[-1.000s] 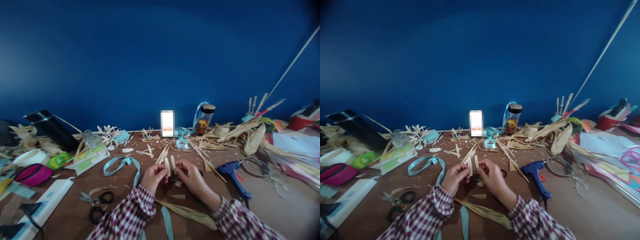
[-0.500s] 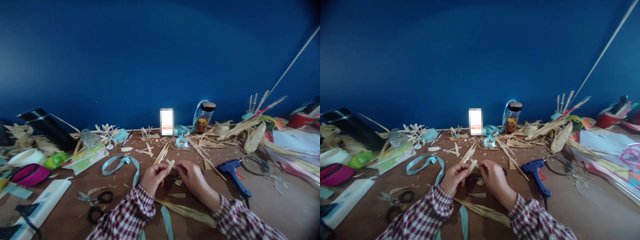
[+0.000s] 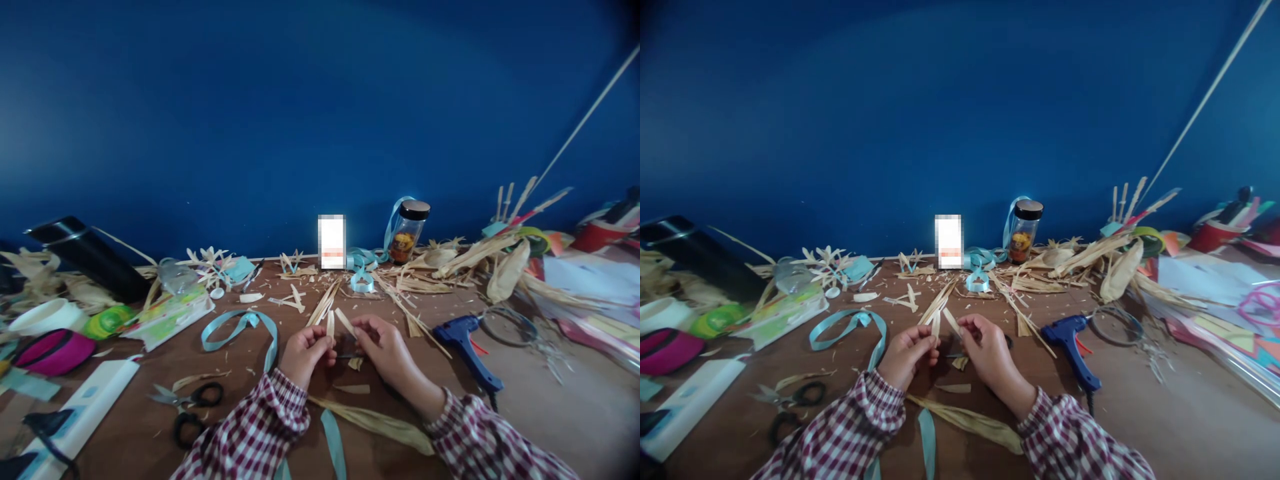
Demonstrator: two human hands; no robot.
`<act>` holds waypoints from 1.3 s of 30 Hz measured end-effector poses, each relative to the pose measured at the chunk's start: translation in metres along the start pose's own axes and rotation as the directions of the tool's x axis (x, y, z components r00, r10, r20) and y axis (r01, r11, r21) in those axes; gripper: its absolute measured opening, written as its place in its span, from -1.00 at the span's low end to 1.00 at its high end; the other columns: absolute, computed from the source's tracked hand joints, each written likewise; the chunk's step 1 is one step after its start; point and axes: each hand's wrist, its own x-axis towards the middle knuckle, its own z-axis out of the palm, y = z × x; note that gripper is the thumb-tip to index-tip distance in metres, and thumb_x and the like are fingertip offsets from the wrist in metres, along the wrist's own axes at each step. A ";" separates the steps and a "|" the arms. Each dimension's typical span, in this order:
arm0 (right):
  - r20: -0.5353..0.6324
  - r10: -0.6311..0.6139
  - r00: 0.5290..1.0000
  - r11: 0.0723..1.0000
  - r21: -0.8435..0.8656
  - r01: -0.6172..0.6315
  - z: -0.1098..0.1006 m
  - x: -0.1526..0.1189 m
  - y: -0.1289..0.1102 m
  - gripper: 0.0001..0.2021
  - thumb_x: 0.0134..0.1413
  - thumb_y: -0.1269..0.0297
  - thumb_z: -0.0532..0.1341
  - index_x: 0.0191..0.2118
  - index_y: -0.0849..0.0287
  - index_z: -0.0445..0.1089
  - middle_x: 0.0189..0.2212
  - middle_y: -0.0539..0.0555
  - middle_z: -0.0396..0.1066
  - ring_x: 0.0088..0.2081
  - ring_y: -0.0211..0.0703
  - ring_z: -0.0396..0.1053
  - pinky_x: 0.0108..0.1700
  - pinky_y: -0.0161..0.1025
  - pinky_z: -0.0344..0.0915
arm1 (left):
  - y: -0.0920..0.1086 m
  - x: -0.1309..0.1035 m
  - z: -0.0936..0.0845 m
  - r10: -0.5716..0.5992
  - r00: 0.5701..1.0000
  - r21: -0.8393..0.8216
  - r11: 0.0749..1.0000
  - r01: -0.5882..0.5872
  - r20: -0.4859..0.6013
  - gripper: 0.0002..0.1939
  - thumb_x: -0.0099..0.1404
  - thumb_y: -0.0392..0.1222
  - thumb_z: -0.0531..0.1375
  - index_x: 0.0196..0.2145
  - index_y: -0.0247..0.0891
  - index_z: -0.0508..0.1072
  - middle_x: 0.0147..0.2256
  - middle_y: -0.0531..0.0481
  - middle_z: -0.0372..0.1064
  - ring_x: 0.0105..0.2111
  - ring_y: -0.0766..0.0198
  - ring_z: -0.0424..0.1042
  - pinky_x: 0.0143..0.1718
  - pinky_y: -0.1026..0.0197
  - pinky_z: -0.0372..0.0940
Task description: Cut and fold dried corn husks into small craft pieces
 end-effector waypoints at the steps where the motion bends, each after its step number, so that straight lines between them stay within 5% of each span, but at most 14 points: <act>1: -0.001 0.012 1.000 0.999 0.035 -0.012 0.001 0.000 0.000 -0.82 0.06 0.26 0.14 -0.24 0.21 0.37 -0.43 0.08 0.46 -0.47 -0.16 0.40 -0.42 -0.26 0.35 | 0.001 0.000 0.000 -0.002 1.000 0.004 1.000 0.002 0.000 -0.73 -0.07 -0.17 0.35 -0.42 -0.34 0.42 -0.54 0.02 0.45 -0.64 0.40 0.39 -0.63 0.38 0.31; 8: 0.008 0.037 0.999 0.984 0.173 -0.037 0.008 -0.002 -0.003 -0.85 0.00 0.28 0.18 -0.28 0.20 0.35 -0.45 0.04 0.45 -0.48 -0.20 0.40 -0.39 -0.28 0.35 | 0.002 -0.003 0.001 0.090 0.996 0.084 0.992 -0.091 0.012 -0.47 0.05 -0.15 0.28 -0.02 -0.28 0.26 -0.50 0.01 0.49 -0.71 0.42 0.32 -0.71 0.38 0.27; 13: 0.036 0.045 0.998 0.977 0.205 -0.052 0.010 -0.005 -0.004 -0.86 0.02 0.27 0.19 -0.27 0.19 0.32 -0.45 0.04 0.45 -0.47 -0.21 0.41 -0.40 -0.30 0.34 | -0.001 -0.005 0.003 0.135 0.991 0.167 0.977 -0.134 0.006 -0.71 0.09 -0.11 0.24 -0.26 -0.33 0.45 -0.53 0.03 0.45 -0.72 0.45 0.28 -0.70 0.39 0.26; 17: 0.056 -0.029 0.998 0.994 0.108 0.022 0.009 -0.008 -0.006 -0.90 0.04 0.29 0.18 -0.30 0.19 0.34 -0.46 0.03 0.44 -0.46 -0.22 0.38 -0.41 -0.33 0.31 | 0.000 -0.007 0.004 0.122 0.992 0.196 0.973 -0.124 0.021 -0.70 0.07 -0.10 0.26 -0.27 -0.35 0.52 -0.69 0.11 0.33 -0.71 0.41 0.30 -0.66 0.37 0.27; 28: 0.167 -0.102 0.981 0.991 -0.064 0.114 0.010 -0.012 -0.014 -0.89 0.10 0.29 0.15 -0.30 0.20 0.37 -0.44 0.05 0.46 -0.40 -0.19 0.41 -0.36 -0.33 0.31 | 0.004 -0.011 0.006 0.178 0.984 0.215 0.960 -0.181 0.033 -0.71 -0.01 -0.03 0.32 -0.57 -0.34 0.46 -0.72 0.11 0.31 -0.73 0.45 0.25 -0.68 0.40 0.21; 31: 0.096 -0.132 0.987 0.984 -0.106 0.142 0.008 -0.011 -0.011 -0.89 0.10 0.31 0.14 -0.25 0.19 0.33 -0.42 0.05 0.47 -0.41 -0.19 0.41 -0.37 -0.33 0.31 | 0.001 -0.009 0.004 0.165 0.986 0.167 0.972 -0.166 0.020 -0.71 0.02 -0.02 0.31 -0.44 -0.35 0.52 -0.71 0.11 0.33 -0.72 0.45 0.26 -0.65 0.40 0.25; 35: -0.026 -0.157 0.987 0.954 -0.262 0.145 0.001 -0.006 -0.002 -0.88 0.10 0.34 0.13 -0.21 0.17 0.29 -0.46 0.02 0.44 -0.46 -0.20 0.40 -0.40 -0.33 0.28 | -0.001 -0.007 0.003 0.117 0.993 0.051 0.992 -0.115 -0.025 -0.62 -0.03 -0.05 0.36 -0.26 -0.31 0.54 -0.42 -0.03 0.53 -0.58 0.41 0.40 -0.54 0.36 0.35; 39: 0.017 -0.186 0.982 0.880 -0.443 0.174 -0.003 -0.005 -0.001 -0.94 0.10 0.34 0.12 -0.31 0.14 0.34 -0.46 0.03 0.43 -0.44 -0.18 0.38 -0.41 -0.32 0.25 | 0.003 -0.008 0.005 0.101 0.995 0.045 0.994 -0.102 0.003 -0.54 -0.06 -0.12 0.38 -0.18 -0.33 0.51 -0.37 -0.09 0.55 -0.53 0.36 0.44 -0.51 0.34 0.37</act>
